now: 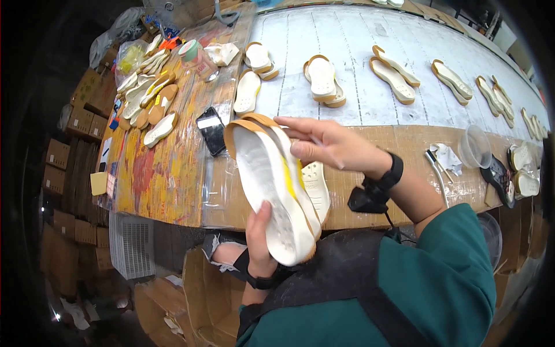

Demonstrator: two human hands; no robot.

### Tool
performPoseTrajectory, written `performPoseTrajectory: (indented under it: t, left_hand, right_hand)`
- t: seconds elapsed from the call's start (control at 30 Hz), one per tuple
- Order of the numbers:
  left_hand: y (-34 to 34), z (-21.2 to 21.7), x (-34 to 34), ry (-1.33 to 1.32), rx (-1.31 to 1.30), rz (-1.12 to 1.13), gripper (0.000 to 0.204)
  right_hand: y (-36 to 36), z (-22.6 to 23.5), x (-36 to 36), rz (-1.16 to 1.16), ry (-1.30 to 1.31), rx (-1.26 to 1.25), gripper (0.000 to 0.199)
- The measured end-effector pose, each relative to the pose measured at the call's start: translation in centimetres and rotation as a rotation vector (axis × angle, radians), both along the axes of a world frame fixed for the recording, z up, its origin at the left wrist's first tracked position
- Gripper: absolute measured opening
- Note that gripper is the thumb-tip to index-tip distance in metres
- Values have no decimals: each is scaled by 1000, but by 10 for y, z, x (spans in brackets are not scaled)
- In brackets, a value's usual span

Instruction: Apply glue and assemble components of shoes at a factory workbench.

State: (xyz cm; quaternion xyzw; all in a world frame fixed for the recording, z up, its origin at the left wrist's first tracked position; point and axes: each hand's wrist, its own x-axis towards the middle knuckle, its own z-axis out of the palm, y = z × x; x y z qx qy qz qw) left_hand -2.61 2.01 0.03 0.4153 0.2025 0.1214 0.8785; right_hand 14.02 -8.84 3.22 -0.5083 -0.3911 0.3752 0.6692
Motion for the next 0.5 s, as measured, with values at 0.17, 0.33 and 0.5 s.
performPoseTrajectory:
  t: [0.17,0.33,0.5]
  left_hand:
    - [15,-7,10,-225,-353,3,39]
    - [14,-11,17,-99,-282,42,41]
    - [12,-13,22,-37,-170,79,42]
  right_hand:
    - [-8,-24,-40,0,108,82,64]
    - [-12,-32,-63,-136,-54,119,74]
    - [-16,-42,-47,-67,103,63,65]
